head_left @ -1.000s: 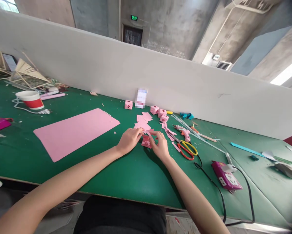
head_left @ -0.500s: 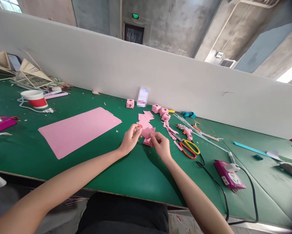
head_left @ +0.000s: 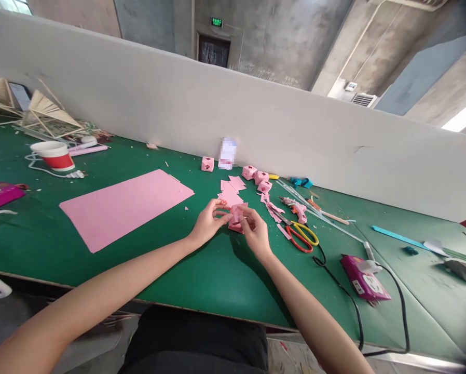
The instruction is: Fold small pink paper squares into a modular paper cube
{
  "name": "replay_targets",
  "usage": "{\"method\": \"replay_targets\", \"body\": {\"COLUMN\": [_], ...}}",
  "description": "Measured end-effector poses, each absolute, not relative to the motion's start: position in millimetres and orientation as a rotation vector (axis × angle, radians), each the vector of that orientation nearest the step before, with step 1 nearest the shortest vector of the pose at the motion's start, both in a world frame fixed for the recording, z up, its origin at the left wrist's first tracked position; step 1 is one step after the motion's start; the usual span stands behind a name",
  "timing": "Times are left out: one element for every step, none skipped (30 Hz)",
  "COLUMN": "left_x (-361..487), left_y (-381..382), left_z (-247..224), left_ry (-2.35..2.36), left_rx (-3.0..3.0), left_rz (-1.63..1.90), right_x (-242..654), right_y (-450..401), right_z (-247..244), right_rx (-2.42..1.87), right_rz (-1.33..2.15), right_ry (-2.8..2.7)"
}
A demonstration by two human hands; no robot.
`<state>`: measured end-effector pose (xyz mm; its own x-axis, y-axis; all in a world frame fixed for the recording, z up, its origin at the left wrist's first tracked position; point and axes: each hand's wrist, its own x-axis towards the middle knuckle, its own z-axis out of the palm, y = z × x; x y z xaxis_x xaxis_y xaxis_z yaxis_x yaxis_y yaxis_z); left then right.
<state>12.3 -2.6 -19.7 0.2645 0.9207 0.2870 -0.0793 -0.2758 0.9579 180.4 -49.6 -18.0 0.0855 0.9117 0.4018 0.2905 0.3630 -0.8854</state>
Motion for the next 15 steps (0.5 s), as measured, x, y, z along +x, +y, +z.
{"method": "replay_targets", "body": {"left_x": [12.0,11.9,11.9,12.0,12.1,12.1,12.1,12.0,11.8,11.7,11.5,11.3,11.2,11.1,11.1], "left_y": [-2.5,-2.6,-2.7,-2.8,-3.0,-3.2,-3.3,-3.4,-3.5,-3.5,-3.4,-3.2,-3.1,-2.9,-2.8], "left_z": [-19.6,-19.5,-19.4,-19.3,-19.2,-19.1,-19.1,-19.1,-19.2,-19.4,-19.6,-20.0,-20.4,-20.9,-21.3], "left_ry": [0.826,0.833,0.842,0.849,0.856,0.863,0.869,0.874,0.878,0.881,0.883,0.882,0.879,0.874,0.866], "left_rx": [1.511,1.522,1.537,1.556,1.575,1.592,1.604,1.612,1.616,1.618,1.619,1.623,1.628,1.634,1.641], "left_rz": [1.216,1.214,1.214,1.215,1.217,1.221,1.224,1.23,1.238,1.247,1.256,1.261,1.262,1.258,1.253], "right_x": [180.9,181.3,181.5,181.4,181.2,180.8,180.2,179.5,178.7,177.7,176.8,175.9,175.1,174.5,174.2], "right_y": [-49.0,-48.7,-48.6,-48.7,-48.9,-49.1,-49.4,-49.6,-49.6,-49.5,-49.3,-49.0,-48.6,-48.1,-47.5], "right_z": [-19.0,-19.8,-20.3,-20.6,-20.8,-21.0,-21.2,-21.4,-21.6,-21.6,-21.6,-21.5,-21.3,-21.1,-21.0], "right_rx": [-1.155,-1.152,-1.15,-1.15,-1.152,-1.156,-1.16,-1.162,-1.162,-1.16,-1.162,-1.171,-1.188,-1.21,-1.234], "right_rz": [0.664,0.663,0.657,0.648,0.637,0.627,0.623,0.627,0.64,0.658,0.675,0.682,0.676,0.658,0.633], "right_ry": [-1.458,-1.463,-1.468,-1.477,-1.486,-1.496,-1.503,-1.504,-1.498,-1.485,-1.47,-1.455,-1.443,-1.435,-1.428]}}
